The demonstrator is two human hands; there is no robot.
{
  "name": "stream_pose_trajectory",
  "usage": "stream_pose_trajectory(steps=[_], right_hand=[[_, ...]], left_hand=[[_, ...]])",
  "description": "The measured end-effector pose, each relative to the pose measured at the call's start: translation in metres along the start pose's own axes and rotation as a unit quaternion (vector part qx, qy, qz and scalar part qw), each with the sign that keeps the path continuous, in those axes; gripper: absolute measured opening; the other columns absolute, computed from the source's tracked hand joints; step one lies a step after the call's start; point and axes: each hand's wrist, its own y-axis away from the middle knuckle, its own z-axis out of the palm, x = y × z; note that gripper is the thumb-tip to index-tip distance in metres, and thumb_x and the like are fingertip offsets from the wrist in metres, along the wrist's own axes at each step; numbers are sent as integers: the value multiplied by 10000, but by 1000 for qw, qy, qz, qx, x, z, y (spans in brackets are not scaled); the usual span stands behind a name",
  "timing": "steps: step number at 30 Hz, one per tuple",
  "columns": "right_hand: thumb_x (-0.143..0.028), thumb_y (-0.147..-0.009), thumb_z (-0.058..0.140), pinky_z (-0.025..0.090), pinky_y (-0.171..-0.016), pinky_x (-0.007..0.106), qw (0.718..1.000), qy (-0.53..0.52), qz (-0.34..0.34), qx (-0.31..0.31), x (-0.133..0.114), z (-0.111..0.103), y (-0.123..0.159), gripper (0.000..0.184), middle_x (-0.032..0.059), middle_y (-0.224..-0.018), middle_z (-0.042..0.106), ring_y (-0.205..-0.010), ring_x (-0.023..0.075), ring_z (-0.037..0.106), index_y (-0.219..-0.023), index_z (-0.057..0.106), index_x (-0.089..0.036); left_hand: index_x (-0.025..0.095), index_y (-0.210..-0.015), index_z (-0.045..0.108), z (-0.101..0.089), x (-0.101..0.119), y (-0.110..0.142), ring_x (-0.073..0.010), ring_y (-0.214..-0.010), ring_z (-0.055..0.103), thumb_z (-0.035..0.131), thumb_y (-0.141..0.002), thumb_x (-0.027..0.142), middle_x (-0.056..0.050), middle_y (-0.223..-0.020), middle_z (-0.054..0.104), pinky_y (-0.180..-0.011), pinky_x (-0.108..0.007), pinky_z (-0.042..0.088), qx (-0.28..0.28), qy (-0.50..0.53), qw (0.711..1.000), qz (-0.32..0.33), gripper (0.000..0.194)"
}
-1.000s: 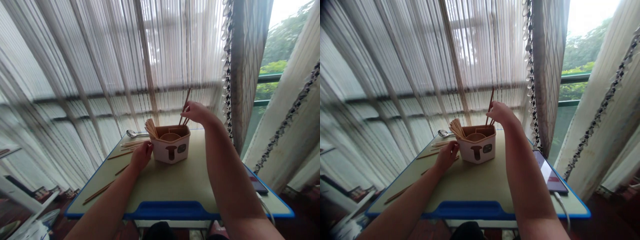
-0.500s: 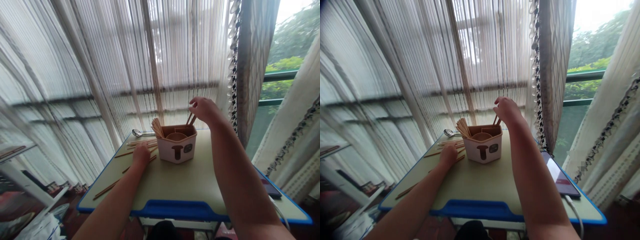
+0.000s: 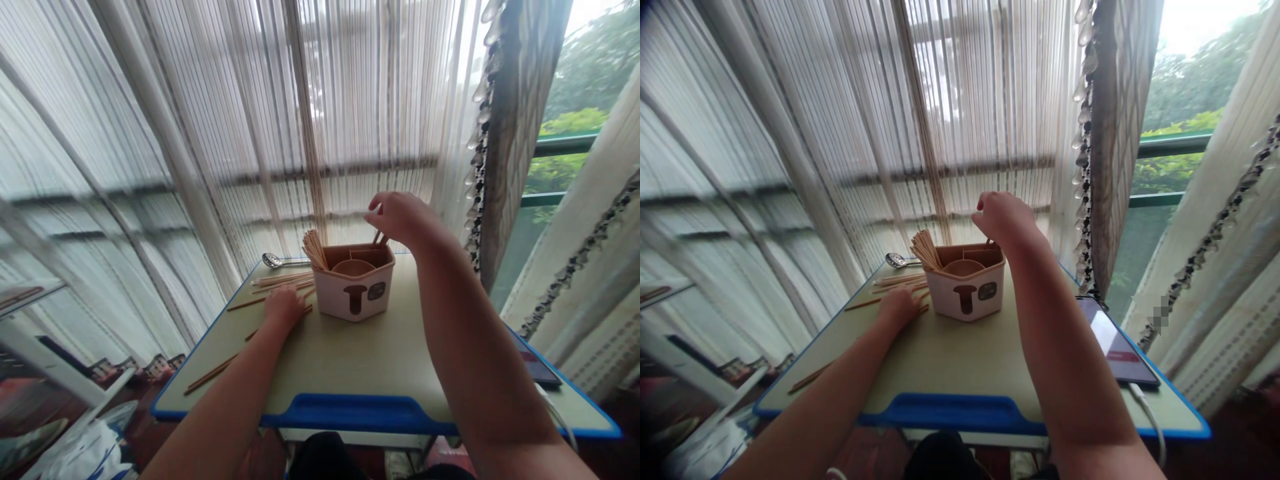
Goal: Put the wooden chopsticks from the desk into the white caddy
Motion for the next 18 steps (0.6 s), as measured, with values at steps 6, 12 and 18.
stream_pose_trajectory(steps=[6,12,18], right_hand=[[-396,-777,565,425,-650,316,999,-26,-18,34,1,-7,4,247,75,-824,689,-762,210,604,-887,673,-204],[-390,-789,565,420,-602,311,993,-71,-26,89,7,-20,9,225,54,-719,668,-674,192,591,-832,683,-204],[-396,-782,562,406,-588,311,990,-80,-25,117,3,-31,14,235,45,-678,644,-624,179,571,-781,684,-194]], left_hand=[[194,-1022,641,-2,3,4,-270,-1020,558,460,-840,382,-123,-1056,617,-849,-388,436,3,-5,1000,3,317],[185,-953,673,-1,3,3,-265,-961,581,425,-843,269,-127,-1020,620,-807,-390,447,-5,-9,1000,12,284],[211,-901,685,-3,3,4,-227,-945,582,476,-807,215,-90,-972,644,-825,-354,430,23,17,999,28,229]])
